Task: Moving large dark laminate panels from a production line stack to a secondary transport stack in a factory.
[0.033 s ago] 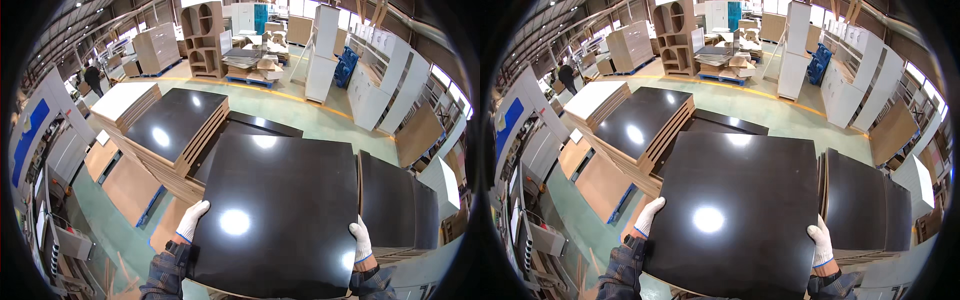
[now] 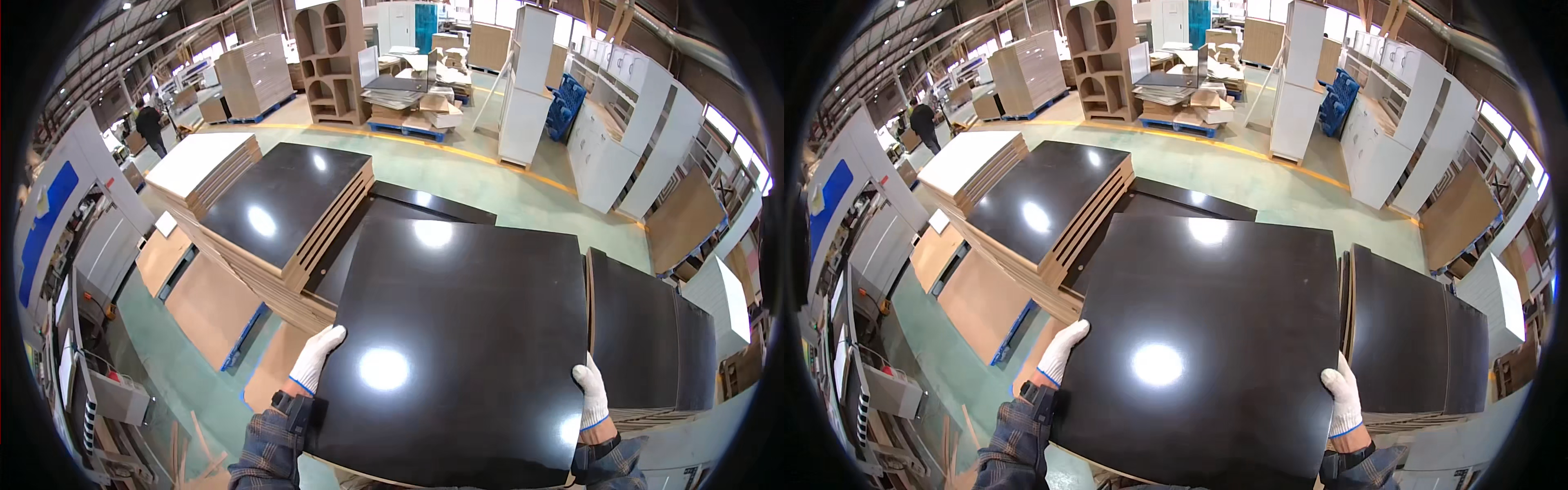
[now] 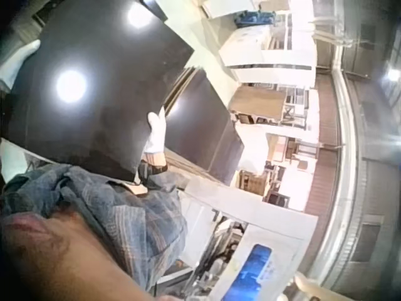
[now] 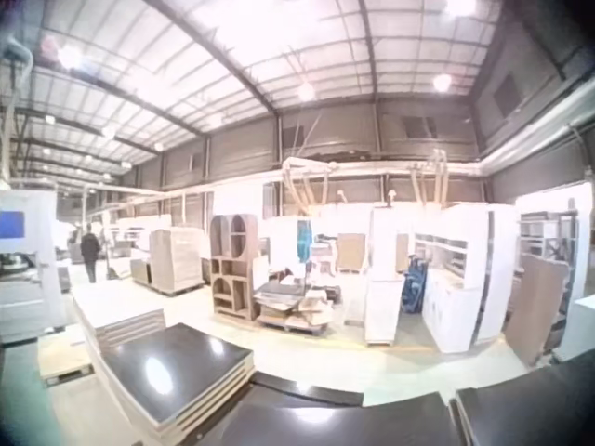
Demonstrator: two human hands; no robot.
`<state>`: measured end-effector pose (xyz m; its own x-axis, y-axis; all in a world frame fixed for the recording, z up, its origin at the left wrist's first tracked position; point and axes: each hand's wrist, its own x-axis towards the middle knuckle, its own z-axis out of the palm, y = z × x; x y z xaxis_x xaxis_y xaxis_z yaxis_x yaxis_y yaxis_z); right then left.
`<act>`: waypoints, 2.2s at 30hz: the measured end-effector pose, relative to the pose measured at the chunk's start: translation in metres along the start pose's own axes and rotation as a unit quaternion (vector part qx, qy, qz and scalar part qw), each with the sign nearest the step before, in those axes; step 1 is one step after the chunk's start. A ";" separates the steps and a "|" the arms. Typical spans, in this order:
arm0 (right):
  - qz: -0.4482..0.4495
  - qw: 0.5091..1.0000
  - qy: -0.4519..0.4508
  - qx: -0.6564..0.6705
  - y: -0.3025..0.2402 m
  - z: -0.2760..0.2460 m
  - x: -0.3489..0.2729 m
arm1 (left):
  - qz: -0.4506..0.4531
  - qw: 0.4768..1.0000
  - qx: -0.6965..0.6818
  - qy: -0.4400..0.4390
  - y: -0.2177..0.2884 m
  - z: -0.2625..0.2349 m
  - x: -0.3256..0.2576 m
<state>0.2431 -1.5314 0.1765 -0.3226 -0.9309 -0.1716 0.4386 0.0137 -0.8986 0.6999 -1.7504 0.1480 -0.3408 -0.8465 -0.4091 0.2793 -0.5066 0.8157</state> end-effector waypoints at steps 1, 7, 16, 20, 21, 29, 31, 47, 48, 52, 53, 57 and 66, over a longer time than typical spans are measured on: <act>0.005 1.000 0.004 -0.004 -0.001 0.003 0.012 | -0.012 1.000 0.009 0.003 0.005 0.005 0.017; -0.005 0.998 0.062 0.009 0.015 0.013 0.090 | -0.021 0.998 0.050 -0.042 0.054 0.004 0.130; 0.009 0.997 0.070 0.031 0.061 0.029 0.214 | -0.047 0.990 0.128 -0.031 0.110 -0.022 0.267; 0.016 0.997 0.071 0.015 0.080 0.025 0.238 | -0.012 0.982 0.189 0.010 0.101 -0.033 0.301; 0.015 0.997 0.071 0.016 0.083 0.022 0.241 | -0.012 0.981 0.191 0.010 0.099 -0.033 0.305; 0.019 0.999 0.049 -0.009 0.088 0.049 0.263 | -0.005 0.983 0.178 0.035 0.098 -0.060 0.332; -0.004 0.998 0.064 0.022 0.095 0.049 0.261 | -0.013 0.982 0.186 -0.012 0.106 -0.057 0.335; 0.105 0.973 0.077 0.193 0.132 -0.008 0.248 | 0.209 0.750 0.617 0.117 0.132 0.020 0.264; 0.162 0.965 0.071 0.193 0.124 0.002 0.253 | 0.273 0.737 0.589 0.187 0.128 0.015 0.237; 0.177 0.976 0.107 0.074 0.086 0.001 0.262 | 0.321 0.788 0.298 0.433 0.057 0.025 0.126; 0.181 0.976 0.108 0.055 0.084 -0.001 0.269 | 0.309 0.796 0.172 0.491 0.023 0.026 0.105; 0.197 0.975 0.102 -0.013 0.083 0.004 0.295 | 0.080 0.895 -0.063 0.435 -0.082 0.034 0.074; 0.191 0.980 0.047 -0.034 0.081 0.000 0.295 | 0.077 0.855 0.099 0.504 -0.103 0.095 0.128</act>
<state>0.1831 -1.8051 0.0531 -0.2228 -0.8153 -0.5345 0.4860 0.3824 -0.7859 0.5420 -1.7906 0.0504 0.6598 -0.6629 -0.3538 0.0601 -0.4228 0.9042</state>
